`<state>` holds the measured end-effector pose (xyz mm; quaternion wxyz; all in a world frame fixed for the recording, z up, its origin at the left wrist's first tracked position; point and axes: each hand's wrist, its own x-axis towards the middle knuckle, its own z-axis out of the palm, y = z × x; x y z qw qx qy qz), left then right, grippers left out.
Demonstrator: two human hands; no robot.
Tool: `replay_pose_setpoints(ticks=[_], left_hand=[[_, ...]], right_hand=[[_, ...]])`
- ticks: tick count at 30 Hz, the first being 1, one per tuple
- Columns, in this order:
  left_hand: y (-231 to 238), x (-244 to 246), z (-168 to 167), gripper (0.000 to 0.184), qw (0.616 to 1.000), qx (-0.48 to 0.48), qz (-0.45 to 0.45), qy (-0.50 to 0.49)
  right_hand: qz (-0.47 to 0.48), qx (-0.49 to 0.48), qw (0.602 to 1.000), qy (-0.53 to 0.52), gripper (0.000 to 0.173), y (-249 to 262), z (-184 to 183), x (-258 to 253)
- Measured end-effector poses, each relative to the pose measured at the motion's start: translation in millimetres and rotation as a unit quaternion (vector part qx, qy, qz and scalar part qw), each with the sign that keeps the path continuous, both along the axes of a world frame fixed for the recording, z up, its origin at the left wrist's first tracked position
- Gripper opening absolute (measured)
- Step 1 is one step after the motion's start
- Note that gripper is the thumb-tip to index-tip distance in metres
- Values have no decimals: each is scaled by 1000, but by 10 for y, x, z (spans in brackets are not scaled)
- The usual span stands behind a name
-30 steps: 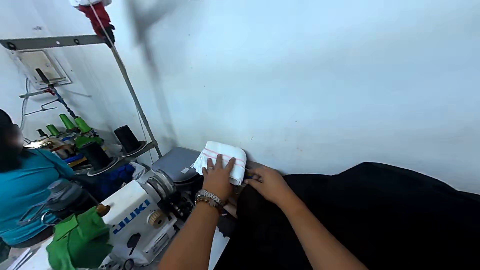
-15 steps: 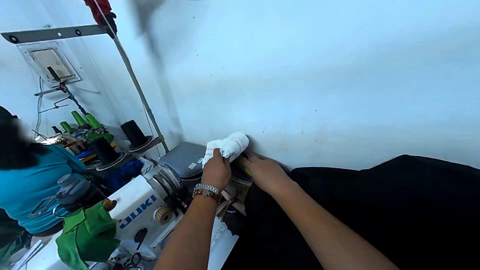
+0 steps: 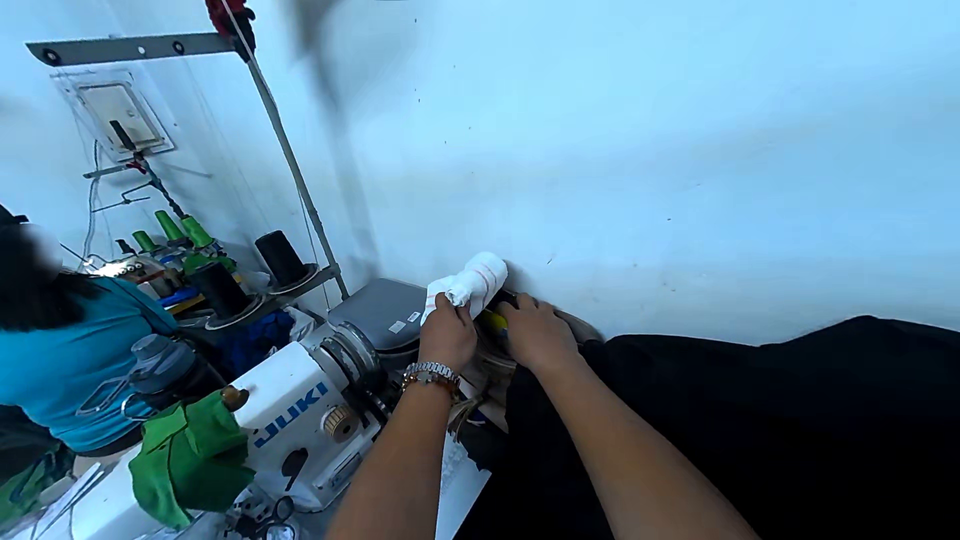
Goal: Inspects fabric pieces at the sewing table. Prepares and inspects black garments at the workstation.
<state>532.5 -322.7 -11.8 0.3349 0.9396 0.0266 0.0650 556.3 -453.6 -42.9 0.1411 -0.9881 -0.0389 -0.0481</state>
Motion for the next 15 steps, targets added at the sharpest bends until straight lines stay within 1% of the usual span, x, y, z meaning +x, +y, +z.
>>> replay_pose_setpoints(ticks=[3,4,5,6,8,10,11,13,15], left_hand=[[-8,-19,19,44,1000,4,-4,3],[-12,-20,17,44,1000,3,-6,3],[-12,-15,10,44,1000,1,-7,1],[-11,-12,3,44,1000,-3,-7,0],[-14,-24,7,45,1000,-19,-6,1],[-23,-37,23,46,1000,-26,-2,7],[-28,-46,39,46,1000,-25,2,11],[-29,-41,54,45,1000,-23,8,14],[-36,-36,64,44,1000,-13,-1,17]], right_hand=[[50,-23,995,-80,29,14,-119,21],[64,-20,993,-93,26,16,-150,10],[62,-19,995,-78,26,25,-140,-23],[47,-13,998,-40,28,38,-94,-68],[-3,26,999,33,32,40,30,-150],[-45,108,992,43,32,-11,115,-206],[-63,165,984,29,32,-49,155,-244],[-101,274,956,-37,30,-157,135,-288],[-138,361,915,-115,30,-274,14,-294]])
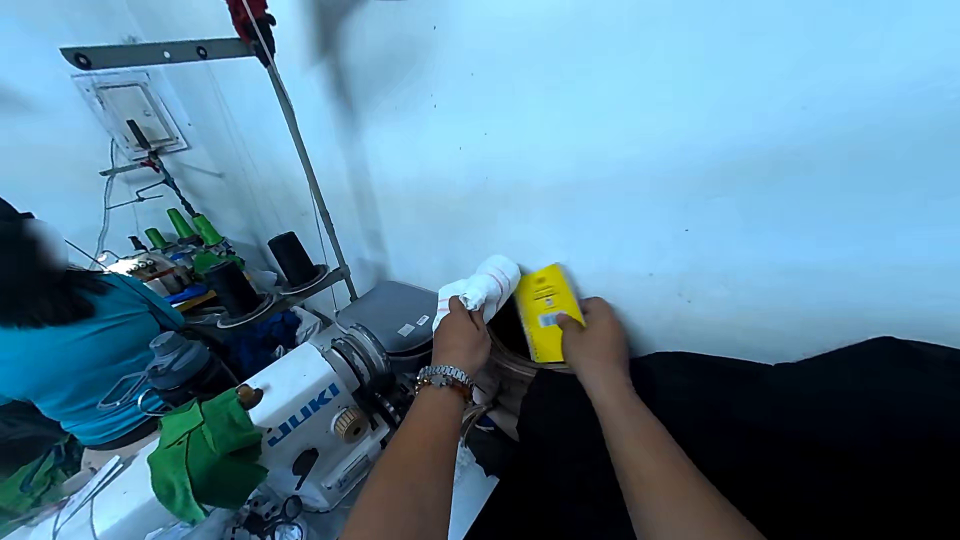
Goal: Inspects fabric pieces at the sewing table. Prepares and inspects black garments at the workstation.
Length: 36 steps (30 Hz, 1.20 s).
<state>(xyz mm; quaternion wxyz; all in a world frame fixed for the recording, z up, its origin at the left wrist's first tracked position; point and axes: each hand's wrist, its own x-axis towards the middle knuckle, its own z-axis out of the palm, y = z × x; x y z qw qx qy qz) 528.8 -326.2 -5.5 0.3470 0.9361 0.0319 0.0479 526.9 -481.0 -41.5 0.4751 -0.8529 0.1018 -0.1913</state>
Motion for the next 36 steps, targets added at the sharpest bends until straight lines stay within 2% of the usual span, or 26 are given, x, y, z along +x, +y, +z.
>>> replay_pose_setpoints(ticks=[3,5,8,9,10,12,14,15,17,18,19,21,23,26,30,33,34,36], left_hand=[[-46,0,-45,42,998,47,-45,-7],[-77,11,-108,41,990,101,-93,-21],[-94,21,-129,47,969,188,-162,-8],[-78,22,-124,49,967,187,-174,-7],[-38,4,-129,49,971,155,-181,-23],[97,-127,-278,47,978,29,-170,-119],[229,-393,-540,39,965,-119,-91,-217],[297,-529,-665,33,949,-211,-36,-230],[513,-896,-888,37,902,-392,31,-181],[631,-1124,-995,39,878,-448,59,-159],[751,-1365,-1107,39,870,-464,80,-147],[990,-1852,-1310,36,902,-398,88,-139],[1198,-2278,-1473,30,945,-281,66,-156],[1424,-2711,-1614,25,975,-142,24,-167],[1529,-2889,-1698,27,986,-29,-2,-162],[1465,-2913,-1711,32,990,15,-23,-138],[1432,-2921,-1716,33,990,23,-28,-133],[1392,-2952,-1730,34,991,37,-35,-127]], right_hand=[[-59,93,982,-151,27,-112,-238,-72],[-65,121,960,-243,27,-143,-285,-188],[-28,79,945,-316,32,-227,-232,-343],[-13,65,940,-335,32,-233,-188,-389],[7,56,932,-357,30,-209,-128,-439],[75,53,915,-394,26,-103,-6,-558],[161,56,901,-399,20,18,56,-659],[201,47,895,-395,18,72,44,-680],[280,28,884,-374,18,199,-69,-700],[320,14,877,-358,17,283,-177,-706],[362,-6,870,-335,19,367,-328,-715],[407,-75,868,-275,26,536,-725,-767],[441,-147,860,-212,27,687,-1093,-861],[459,-227,844,-159,28,804,-1448,-953],[464,-280,836,-84,50,805,-1474,-965],[437,-322,839,-30,68,776,-1371,-1008],[421,-328,845,-28,69,772,-1318,-1050],[393,-332,857,-16,61,781,-1162,-1176]])
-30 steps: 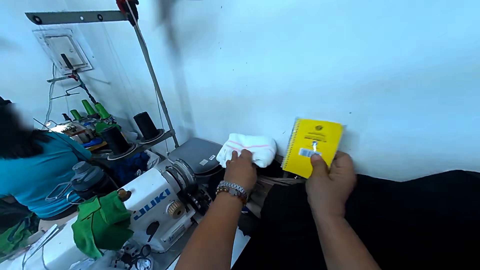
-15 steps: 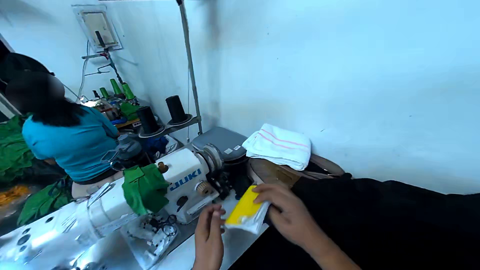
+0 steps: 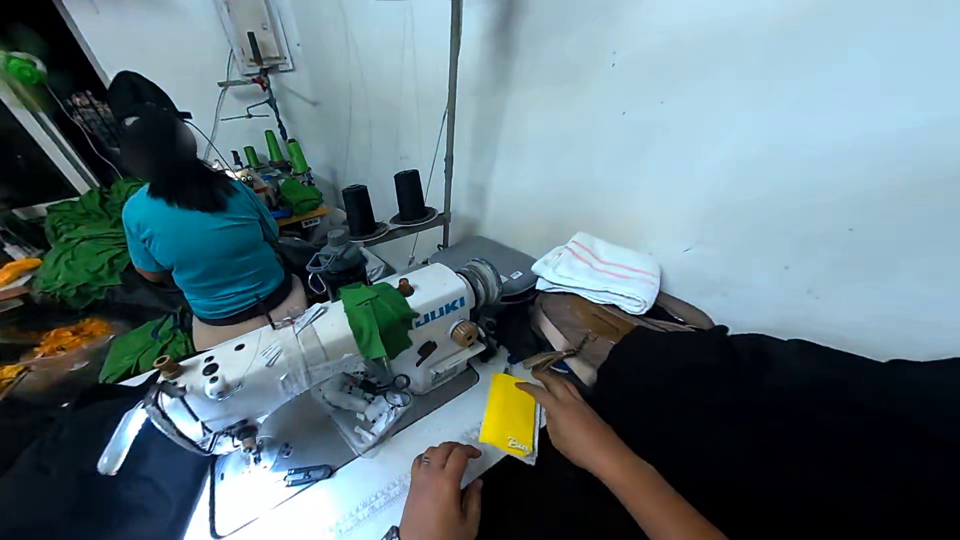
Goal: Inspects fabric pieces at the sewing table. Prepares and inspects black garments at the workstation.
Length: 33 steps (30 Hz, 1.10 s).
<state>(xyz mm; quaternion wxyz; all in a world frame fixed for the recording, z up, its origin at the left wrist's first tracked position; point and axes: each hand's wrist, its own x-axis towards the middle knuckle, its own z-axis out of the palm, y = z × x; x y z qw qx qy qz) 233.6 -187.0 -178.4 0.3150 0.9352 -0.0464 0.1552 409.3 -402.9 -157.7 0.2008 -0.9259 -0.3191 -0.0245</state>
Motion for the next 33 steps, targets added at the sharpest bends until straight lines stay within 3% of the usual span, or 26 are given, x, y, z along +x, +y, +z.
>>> replay_pose_setpoints(ticks=[4,6,13,18,24,30,33], left_hand=[[9,-54,-4,34,1000,23,-1,12],[-16,83,84,39,997,45,-15,60],[-290,971,158,70,984,50,-61,158],[-290,1081,121,57,982,11,-68,174],[-283,1063,-13,39,994,0,-13,111],[-369,1118,-38,64,980,-133,90,121],[-378,1130,3,70,952,-238,139,131]], right_hand=[[-14,-38,998,40,40,-51,159,-233],[-35,-87,993,77,38,-39,185,-337],[-140,-23,978,151,75,-31,-74,-472],[-155,-7,980,122,90,-35,-266,-438],[-163,64,981,88,82,-44,-380,-413],[-160,50,983,72,50,-36,-412,-422],[-164,53,983,57,45,-25,-420,-432]])
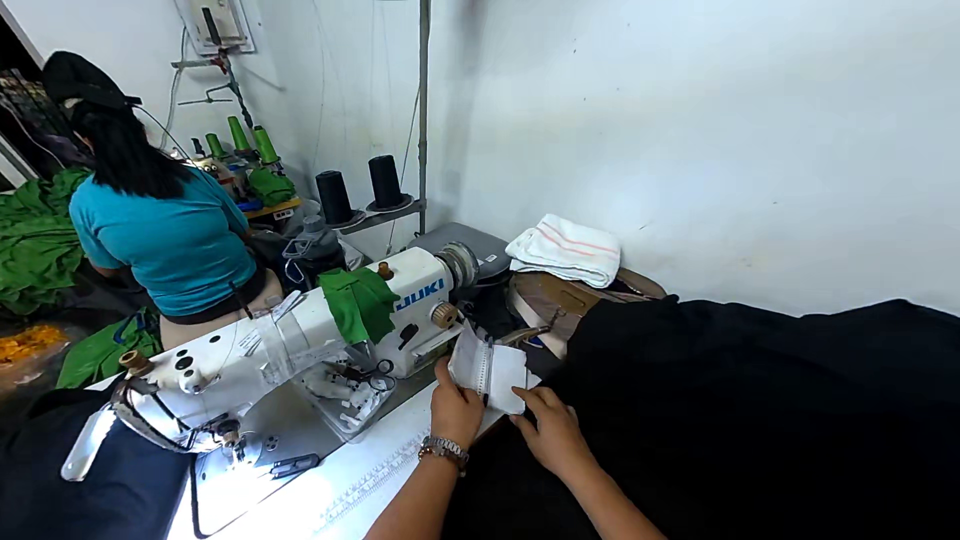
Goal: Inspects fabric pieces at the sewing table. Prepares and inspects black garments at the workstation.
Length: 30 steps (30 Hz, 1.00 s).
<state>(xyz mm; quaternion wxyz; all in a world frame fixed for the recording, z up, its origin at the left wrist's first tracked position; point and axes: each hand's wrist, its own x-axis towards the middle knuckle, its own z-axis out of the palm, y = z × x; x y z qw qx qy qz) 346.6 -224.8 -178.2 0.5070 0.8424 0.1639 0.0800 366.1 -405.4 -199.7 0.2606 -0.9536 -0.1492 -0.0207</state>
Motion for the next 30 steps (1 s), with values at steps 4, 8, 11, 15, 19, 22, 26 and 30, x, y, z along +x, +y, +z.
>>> replay_pose_setpoints(ticks=[4,8,11,15,19,22,26,30], left_hand=[[59,34,57,55,991,-120,22,46],[145,-3,135,36,978,-150,-4,143],[205,-71,174,31,970,-161,-18,181],[281,-136,203,35,973,-75,-35,215],[372,-257,261,44,977,109,-54,176],[445,-347,153,52,973,201,-78,79],[476,-434,-14,49,938,321,-133,-7],[410,-482,-93,50,920,356,-161,29]], right_hand=[[-3,17,999,-28,41,8,-29,-25],[5,15,999,-43,39,-8,-47,-36],[-1,17,998,-53,39,2,-36,-71],[-6,13,998,-55,39,3,-43,-75],[-13,12,998,-58,48,-4,-76,-60],[-35,-4,999,-26,62,23,-39,-67],[-45,-22,998,-31,65,50,-51,-67],[-47,-58,997,-29,56,59,-70,-68]])
